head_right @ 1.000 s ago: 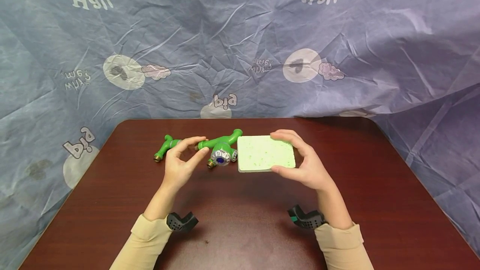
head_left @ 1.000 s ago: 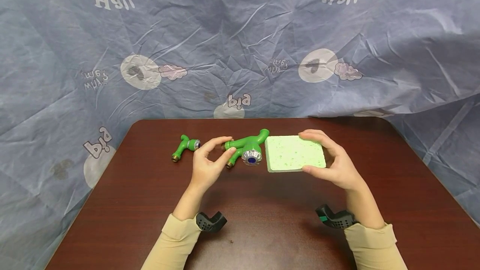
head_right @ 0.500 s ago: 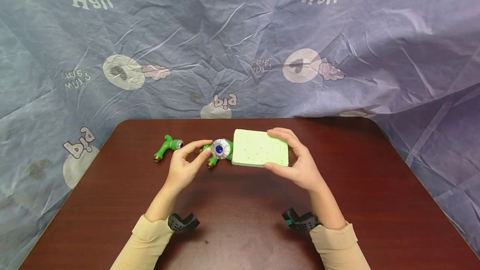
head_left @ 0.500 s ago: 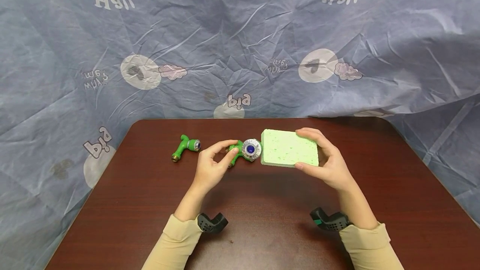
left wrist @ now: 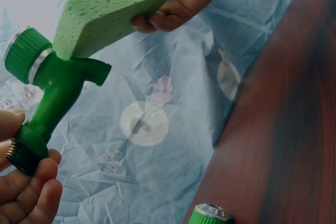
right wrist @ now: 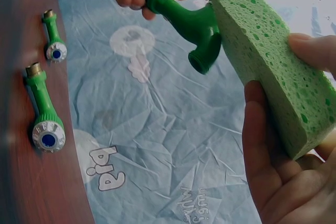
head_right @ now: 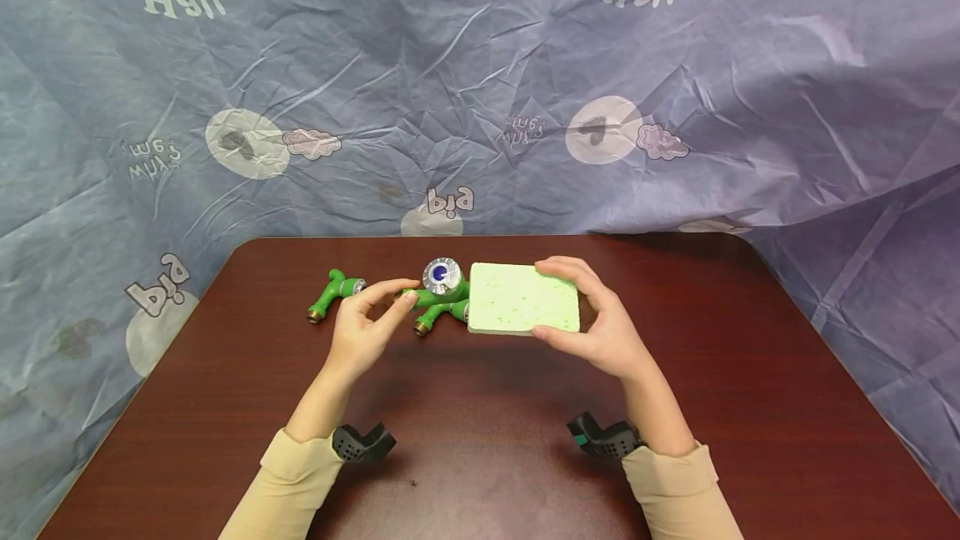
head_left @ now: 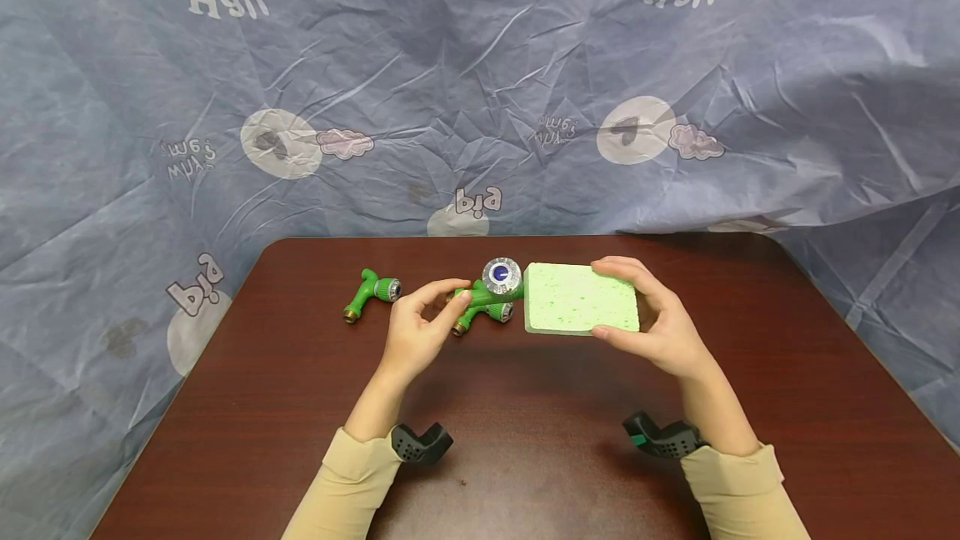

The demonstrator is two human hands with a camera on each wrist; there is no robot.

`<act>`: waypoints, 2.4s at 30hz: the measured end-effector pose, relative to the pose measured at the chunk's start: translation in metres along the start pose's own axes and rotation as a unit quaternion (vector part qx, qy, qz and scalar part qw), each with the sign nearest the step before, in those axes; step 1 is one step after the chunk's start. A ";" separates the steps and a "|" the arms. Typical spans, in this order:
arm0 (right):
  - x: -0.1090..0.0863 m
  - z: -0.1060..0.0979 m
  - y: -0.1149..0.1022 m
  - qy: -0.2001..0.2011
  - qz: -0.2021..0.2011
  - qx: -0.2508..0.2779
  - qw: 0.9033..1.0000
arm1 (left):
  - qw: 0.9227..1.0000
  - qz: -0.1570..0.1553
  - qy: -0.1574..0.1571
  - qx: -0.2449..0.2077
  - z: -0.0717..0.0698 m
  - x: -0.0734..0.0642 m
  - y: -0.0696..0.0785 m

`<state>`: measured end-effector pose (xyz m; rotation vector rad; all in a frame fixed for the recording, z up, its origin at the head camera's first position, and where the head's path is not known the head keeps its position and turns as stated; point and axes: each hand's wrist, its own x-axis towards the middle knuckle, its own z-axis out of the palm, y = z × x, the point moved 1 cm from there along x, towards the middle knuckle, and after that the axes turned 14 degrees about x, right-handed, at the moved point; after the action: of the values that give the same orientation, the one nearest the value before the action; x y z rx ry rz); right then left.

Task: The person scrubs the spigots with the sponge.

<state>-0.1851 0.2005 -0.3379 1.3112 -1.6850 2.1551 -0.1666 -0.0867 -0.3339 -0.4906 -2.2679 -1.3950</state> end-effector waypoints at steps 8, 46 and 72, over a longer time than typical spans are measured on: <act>-0.001 -0.003 -0.002 -0.030 0.009 -0.007 0.999 | 1.000 -0.012 0.007 -0.008 -0.001 0.001 -0.001; 0.002 0.023 -0.002 -0.084 0.005 0.055 0.995 | 0.998 -0.010 -0.044 -0.037 0.008 -0.002 0.003; -0.002 0.014 0.013 -0.086 0.095 0.030 0.991 | 0.999 -0.004 -0.012 -0.041 0.006 -0.003 0.003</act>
<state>-0.1834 0.1843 -0.3488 1.4439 -1.8952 2.2693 -0.1639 -0.0806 -0.3355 -0.5270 -2.2409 -1.4983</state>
